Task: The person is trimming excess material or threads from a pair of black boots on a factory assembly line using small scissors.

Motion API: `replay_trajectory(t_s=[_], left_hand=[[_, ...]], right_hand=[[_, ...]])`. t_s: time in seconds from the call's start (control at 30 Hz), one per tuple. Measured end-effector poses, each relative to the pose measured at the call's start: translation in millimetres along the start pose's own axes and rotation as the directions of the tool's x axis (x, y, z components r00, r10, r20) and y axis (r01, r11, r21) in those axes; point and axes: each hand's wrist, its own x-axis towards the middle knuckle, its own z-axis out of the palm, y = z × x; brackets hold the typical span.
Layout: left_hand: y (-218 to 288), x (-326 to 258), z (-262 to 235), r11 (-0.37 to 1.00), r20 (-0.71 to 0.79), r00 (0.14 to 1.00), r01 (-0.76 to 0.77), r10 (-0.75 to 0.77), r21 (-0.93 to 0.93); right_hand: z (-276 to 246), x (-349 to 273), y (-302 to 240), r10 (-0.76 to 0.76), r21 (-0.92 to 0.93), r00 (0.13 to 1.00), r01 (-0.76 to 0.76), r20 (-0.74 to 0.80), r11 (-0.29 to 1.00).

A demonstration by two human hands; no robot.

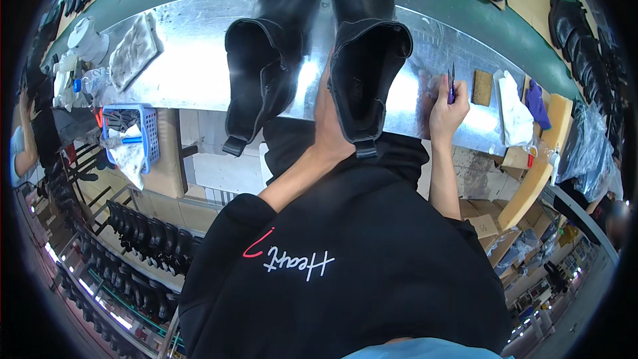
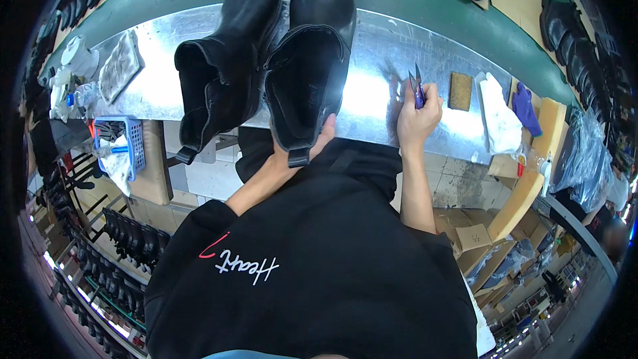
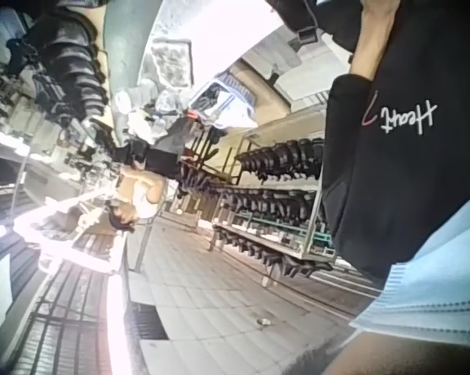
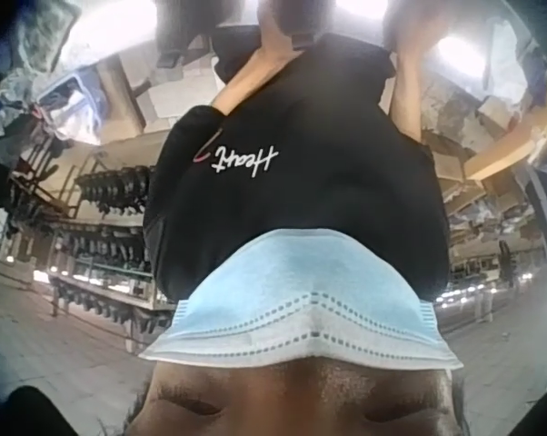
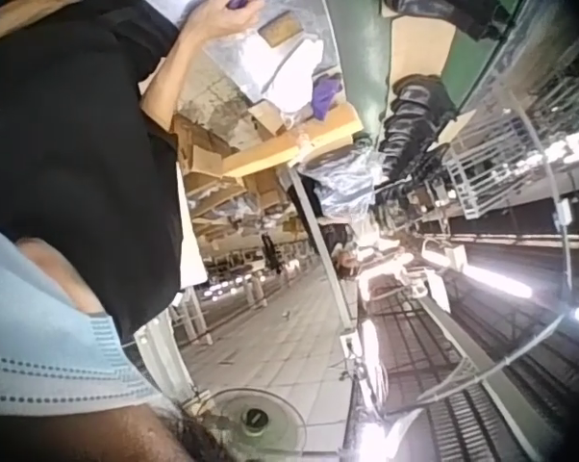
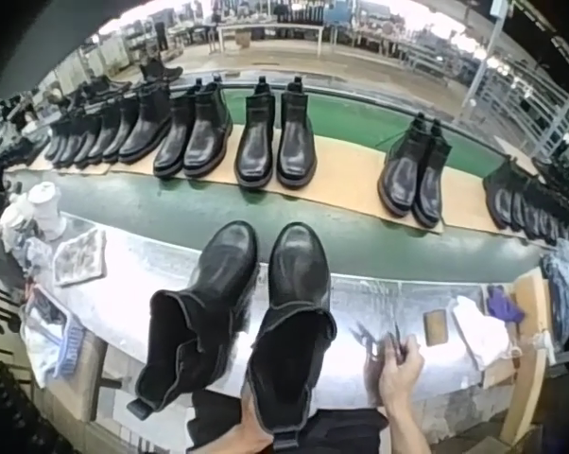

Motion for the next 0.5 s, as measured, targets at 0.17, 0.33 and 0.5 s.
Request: replay_trajectory(t_s=[0.17, 0.33, 0.5], left_hand=[[14, -12, -25, 0.990, 0.026, 0.990, -0.142, 0.142, -0.004], [21, -15, -30, 0.918, -0.034, 0.944, -0.326, 0.327, -0.224], [14, -38, -46, 0.775, -0.212, 0.963, -0.261, 0.166, -0.576]], right_hand=[[0, 1, 3, 0.035, 0.076, 0.999, -0.035, -0.008, 0.996], [0, 3, 3, 0.032, 0.168, 0.999, -0.027, -0.021, 0.985], [0, 0, 6, 0.006, 0.317, 1.000, 0.000, -0.019, 0.948]])
